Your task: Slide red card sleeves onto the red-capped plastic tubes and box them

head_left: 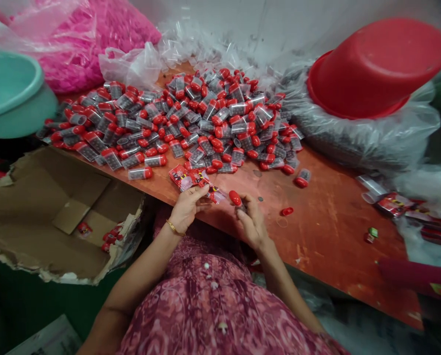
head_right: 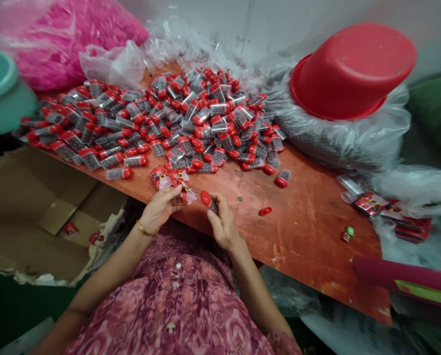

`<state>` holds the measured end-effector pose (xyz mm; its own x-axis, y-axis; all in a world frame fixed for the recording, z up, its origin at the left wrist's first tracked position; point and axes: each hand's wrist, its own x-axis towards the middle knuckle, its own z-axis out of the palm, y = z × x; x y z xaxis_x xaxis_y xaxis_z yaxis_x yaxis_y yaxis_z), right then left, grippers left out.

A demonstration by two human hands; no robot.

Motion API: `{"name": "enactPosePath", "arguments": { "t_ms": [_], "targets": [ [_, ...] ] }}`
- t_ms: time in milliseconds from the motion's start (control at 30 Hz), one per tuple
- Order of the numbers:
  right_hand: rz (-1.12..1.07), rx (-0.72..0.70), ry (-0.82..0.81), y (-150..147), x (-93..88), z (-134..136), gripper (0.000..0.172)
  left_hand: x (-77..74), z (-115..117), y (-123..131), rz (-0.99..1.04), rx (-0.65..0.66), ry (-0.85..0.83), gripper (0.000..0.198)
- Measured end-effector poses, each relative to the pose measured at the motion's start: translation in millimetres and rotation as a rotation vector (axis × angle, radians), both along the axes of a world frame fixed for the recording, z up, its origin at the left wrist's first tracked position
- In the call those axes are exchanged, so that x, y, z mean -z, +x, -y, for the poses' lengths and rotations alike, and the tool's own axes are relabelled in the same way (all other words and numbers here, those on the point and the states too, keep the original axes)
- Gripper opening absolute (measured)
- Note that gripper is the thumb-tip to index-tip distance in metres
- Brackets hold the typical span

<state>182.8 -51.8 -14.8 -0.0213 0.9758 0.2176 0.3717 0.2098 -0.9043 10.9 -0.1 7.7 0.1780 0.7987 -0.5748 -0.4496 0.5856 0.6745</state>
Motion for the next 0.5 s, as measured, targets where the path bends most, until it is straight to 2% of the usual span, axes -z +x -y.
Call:
{"name": "enactPosePath", "arguments": {
  "t_ms": [100, 200, 367, 500],
  "targets": [
    [0.273, -0.100, 0.220, 10.8, -5.9, 7.0, 0.038, -0.1, -0.3, -0.4, 0.031, -0.003, -0.022, 0.030],
    [0.413, -0.145, 0.349, 12.9, -13.0, 8.4, 0.041, -0.7, -0.5, -0.8, 0.035, 0.005, -0.015, 0.029],
    [0.500, -0.185, 0.383, 8.9, -18.1, 6.4, 0.040, -1.2, 1.5, -1.8, 0.050, 0.010, 0.018, 0.030],
    [0.505, -0.158, 0.378, 7.2, -15.6, 5.3, 0.040, -0.9, 4.2, -1.3, 0.050, 0.031, 0.037, 0.030]
  ]
}}
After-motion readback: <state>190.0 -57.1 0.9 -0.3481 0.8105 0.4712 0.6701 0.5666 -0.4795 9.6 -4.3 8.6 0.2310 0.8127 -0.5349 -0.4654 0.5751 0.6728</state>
